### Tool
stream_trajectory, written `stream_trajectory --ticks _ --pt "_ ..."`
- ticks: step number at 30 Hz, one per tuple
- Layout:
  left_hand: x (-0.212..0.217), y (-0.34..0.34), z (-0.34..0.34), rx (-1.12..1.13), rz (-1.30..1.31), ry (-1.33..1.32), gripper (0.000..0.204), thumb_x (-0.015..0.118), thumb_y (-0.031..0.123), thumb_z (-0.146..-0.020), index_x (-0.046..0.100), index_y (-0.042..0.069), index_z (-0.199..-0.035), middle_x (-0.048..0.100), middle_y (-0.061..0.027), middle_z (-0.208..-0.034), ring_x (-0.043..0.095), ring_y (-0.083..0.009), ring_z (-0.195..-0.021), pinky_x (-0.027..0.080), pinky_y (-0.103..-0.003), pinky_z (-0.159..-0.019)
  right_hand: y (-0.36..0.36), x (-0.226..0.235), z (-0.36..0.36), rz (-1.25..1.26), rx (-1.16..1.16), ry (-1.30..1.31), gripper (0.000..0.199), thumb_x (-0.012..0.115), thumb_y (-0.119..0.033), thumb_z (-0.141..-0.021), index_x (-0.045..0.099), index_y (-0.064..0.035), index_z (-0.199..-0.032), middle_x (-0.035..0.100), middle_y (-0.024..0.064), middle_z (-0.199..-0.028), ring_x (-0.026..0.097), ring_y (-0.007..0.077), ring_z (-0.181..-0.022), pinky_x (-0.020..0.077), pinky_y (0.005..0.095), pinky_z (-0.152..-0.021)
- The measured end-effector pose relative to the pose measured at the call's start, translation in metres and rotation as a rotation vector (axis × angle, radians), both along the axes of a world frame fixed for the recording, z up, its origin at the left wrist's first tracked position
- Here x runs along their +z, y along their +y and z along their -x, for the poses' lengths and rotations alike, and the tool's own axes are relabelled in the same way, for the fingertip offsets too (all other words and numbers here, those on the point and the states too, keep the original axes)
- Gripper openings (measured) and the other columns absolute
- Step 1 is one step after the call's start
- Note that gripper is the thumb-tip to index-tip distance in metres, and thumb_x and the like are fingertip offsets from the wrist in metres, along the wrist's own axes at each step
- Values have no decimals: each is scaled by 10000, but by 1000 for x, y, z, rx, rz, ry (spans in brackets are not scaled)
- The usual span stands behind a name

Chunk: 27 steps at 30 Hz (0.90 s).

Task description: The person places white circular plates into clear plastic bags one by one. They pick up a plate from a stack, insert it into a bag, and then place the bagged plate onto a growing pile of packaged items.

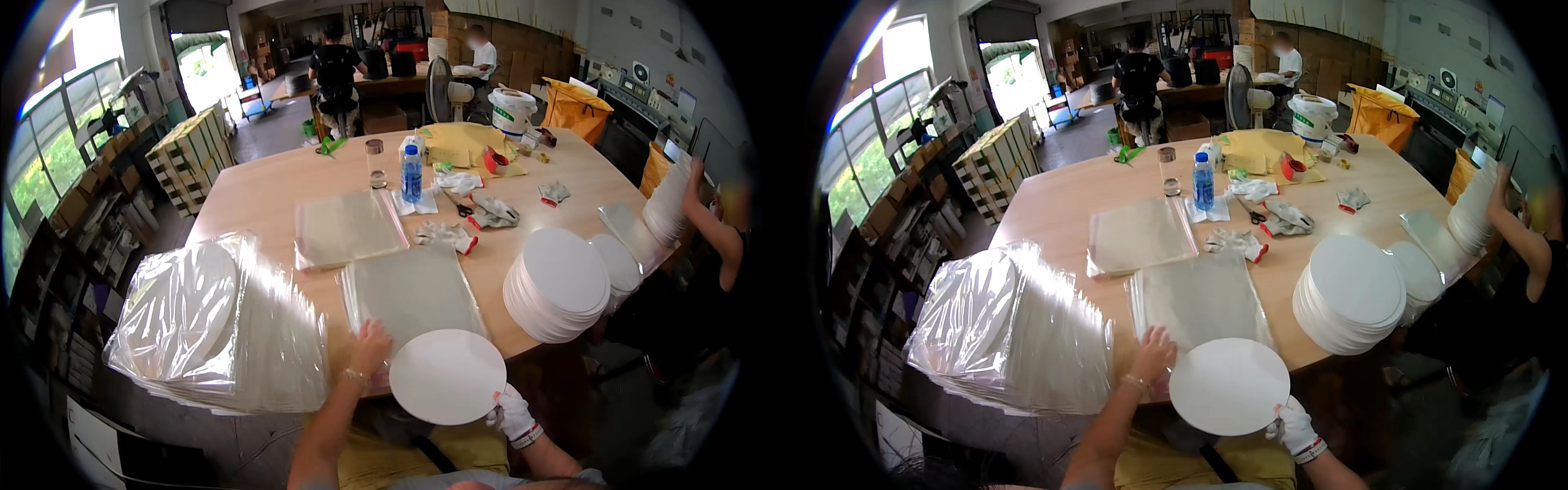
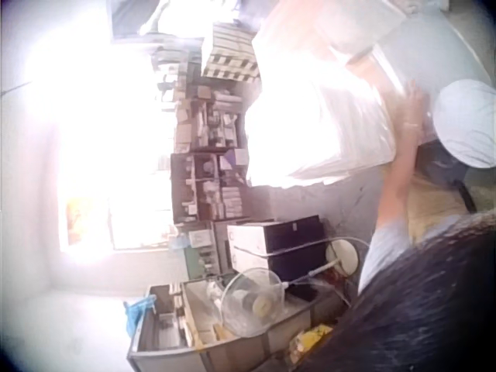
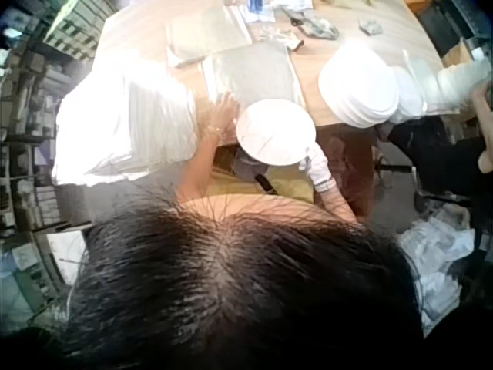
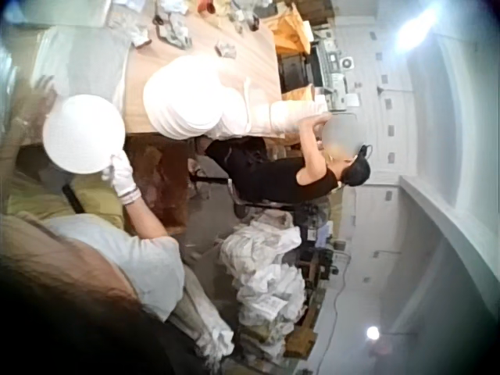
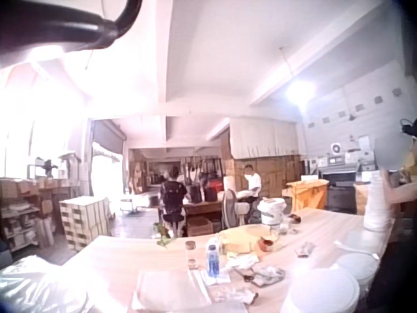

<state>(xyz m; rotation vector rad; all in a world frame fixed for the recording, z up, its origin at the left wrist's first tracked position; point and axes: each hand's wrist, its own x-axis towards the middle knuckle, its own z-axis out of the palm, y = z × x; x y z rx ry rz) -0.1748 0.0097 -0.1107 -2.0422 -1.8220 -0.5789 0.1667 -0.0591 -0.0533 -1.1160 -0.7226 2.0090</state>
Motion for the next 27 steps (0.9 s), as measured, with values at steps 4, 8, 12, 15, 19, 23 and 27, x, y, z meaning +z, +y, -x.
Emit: stream_trajectory --ticks 4,8,12,15,19,23,27 --pt "20 -13 -5 452 234 -695 301 511 286 -878 588 8 -963 528 -171 -1202 603 -257 -936 489 -395 -700 8 -12 26 74 -201 137 173 414 -141 -914 486 -130 -1071 523 14 -772 459 126 -576 379 288 -499" --pt "37 -11 1 143 738 -1711 263 521 201 -891 528 -10 -1048 509 -159 -1236 595 -194 -963 502 -359 -732 7 -7 51 95 -305 206 155 440 -156 -921 480 -145 -1070 534 15 -800 486 139 -597 414 312 -512" --pt "8 -21 -65 -98 -75 -1921 245 547 125 -871 522 -6 -1077 558 -134 -1145 577 -165 -985 501 -324 -761 15 -10 68 104 -357 237 130 477 -153 -908 478 -138 -1037 564 29 -839 586 175 -650 537 373 -577" --pt "-41 -4 -114 -237 -352 -2047 352 496 69 -873 432 -8 -1211 547 -133 -1151 568 -189 -977 499 -308 -795 18 -9 75 131 -354 225 126 486 -146 -902 474 -137 -1027 572 36 -849 601 184 -670 539 374 -586" --pt "-102 -18 -151 -276 166 -1588 260 571 98 -823 575 27 -1072 607 -123 -1051 539 -148 -1035 452 -331 -853 13 -7 70 118 -324 142 143 460 -129 -905 466 -151 -1046 572 39 -873 608 197 -689 541 393 -611" --pt "-90 -77 -170 -59 394 -1777 276 553 86 -825 572 9 -1090 625 -131 -1037 575 -167 -975 462 -321 -823 -1 -20 72 144 -292 97 180 434 -120 -913 442 -166 -1087 559 56 -935 611 240 -739 542 437 -654" --pt "-96 -100 -179 -21 220 -2047 268 556 80 -826 567 -14 -1076 631 -124 -1033 600 -180 -917 474 -304 -794 -2 -46 89 167 -294 155 210 393 -96 -911 421 -127 -1117 547 100 -1004 608 290 -819 535 478 -708"
